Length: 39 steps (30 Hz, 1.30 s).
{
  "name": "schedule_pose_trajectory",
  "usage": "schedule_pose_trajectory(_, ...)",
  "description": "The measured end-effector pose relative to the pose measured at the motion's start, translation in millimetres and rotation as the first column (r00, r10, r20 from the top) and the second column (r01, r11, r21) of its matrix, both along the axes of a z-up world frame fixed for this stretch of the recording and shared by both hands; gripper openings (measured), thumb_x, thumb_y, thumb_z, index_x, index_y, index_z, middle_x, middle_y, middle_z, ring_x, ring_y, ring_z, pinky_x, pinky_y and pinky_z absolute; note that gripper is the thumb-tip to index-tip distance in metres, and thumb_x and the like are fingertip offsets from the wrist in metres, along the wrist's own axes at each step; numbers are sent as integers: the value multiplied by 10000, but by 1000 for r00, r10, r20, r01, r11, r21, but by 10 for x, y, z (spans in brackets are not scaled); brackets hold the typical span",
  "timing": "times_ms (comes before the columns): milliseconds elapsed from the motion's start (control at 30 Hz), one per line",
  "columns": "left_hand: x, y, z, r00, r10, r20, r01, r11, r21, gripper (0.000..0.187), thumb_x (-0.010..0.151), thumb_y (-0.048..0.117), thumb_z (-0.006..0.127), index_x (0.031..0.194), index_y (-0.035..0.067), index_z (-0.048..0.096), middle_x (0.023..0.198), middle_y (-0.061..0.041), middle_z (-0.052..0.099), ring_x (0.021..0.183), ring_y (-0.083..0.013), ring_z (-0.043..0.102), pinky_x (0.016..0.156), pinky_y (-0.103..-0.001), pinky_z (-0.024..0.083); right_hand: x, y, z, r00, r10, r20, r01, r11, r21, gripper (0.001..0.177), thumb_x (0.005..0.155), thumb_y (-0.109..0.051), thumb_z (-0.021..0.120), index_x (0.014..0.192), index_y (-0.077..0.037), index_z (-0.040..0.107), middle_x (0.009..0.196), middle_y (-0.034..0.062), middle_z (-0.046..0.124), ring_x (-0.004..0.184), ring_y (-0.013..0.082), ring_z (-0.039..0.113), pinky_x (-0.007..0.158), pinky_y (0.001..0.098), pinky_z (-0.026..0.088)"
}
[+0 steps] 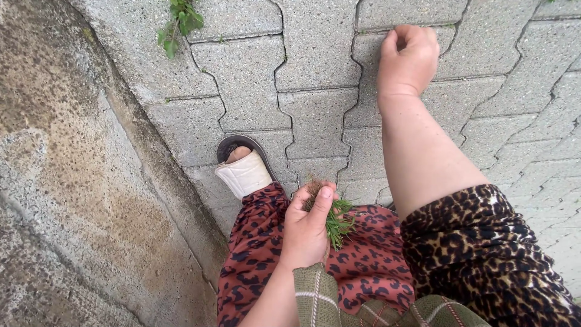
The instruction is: The person pulls weeds from between paving stones by hand, gathering the small plants in one hand while continuing to pluck others.
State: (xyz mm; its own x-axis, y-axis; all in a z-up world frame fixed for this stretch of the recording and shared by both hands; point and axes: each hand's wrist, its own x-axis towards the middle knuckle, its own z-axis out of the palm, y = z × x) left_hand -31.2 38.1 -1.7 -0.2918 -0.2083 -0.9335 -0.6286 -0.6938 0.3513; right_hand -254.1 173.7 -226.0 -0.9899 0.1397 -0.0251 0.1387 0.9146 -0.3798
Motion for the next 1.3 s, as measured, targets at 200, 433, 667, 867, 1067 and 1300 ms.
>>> schedule_pose_trajectory(200, -60, -27, 51, 999, -28, 24, 27, 999, 30, 247, 935, 251, 698, 1093, 61, 721, 1014, -60, 732, 964, -147, 678, 970, -299, 552, -31, -9, -27, 998, 9, 61, -13, 998, 61, 114, 911, -235, 726, 814, -211, 671, 866, -24, 602, 838, 207, 550, 605, 384, 503)
schedule_pose_trajectory(433, -41, 14, -5, 997, 63, 43, -65, 996, 53, 235, 927, 234, 717, 1083, 59, 721, 1011, -83, 731, 897, -148, 663, 887, -298, 541, -86, 22, -2, 984, -38, 175, 39, 999, -2, 108, 904, -277, 645, 824, -209, 622, 875, 10, 628, 780, 260, 609, 663, 468, 485)
schedule_pose_trajectory(667, -35, 40, -56, 990, 132, 53, -137, 986, 100, 212, 947, 204, 700, 1087, 45, 717, 998, -129, 730, 893, -180, 668, 718, -327, 569, 30, 262, -104, 951, -119, 285, 255, 822, -509, 170, 980, -213, 672, 828, -196, 598, 784, -79, 593, 731, 79, 516, 672, 274, 464)
schedule_pose_trajectory(867, -266, 79, 92, 981, 191, -21, -188, 977, 100, 221, 974, 142, 685, 1110, -30, 656, 890, -139, 656, 801, -199, 607, 683, -287, 544, 507, 188, 1014, 906, 104, 410, 295, 538, -790, 128, 1027, -109, 544, 903, -109, 575, 713, 23, 541, 714, 150, 562, 669, 269, 454)
schedule_pose_trajectory(1067, -342, 175, 76, 964, 260, -61, -254, 963, 91, 301, 1035, 297, 603, 1068, 0, 635, 874, -133, 622, 785, -204, 608, 650, -312, 564, 1156, 38, 1994, 810, 563, 165, -215, 547, -809, 65, 852, -131, 777, 814, -152, 729, 770, 5, 699, 747, 198, 654, 788, 348, 536)
schedule_pose_trajectory(1300, -313, 252, -11, 970, 240, -48, -235, 968, 90, 190, 1008, 245, 624, 976, 58, 623, 934, -105, 665, 884, -202, 644, 828, -325, 535, 1115, 163, 2212, 737, 673, 58, -442, 546, -712, 160, 945, -150, 679, 1071, -81, 751, 1024, 84, 684, 888, 243, 640, 814, 413, 455)
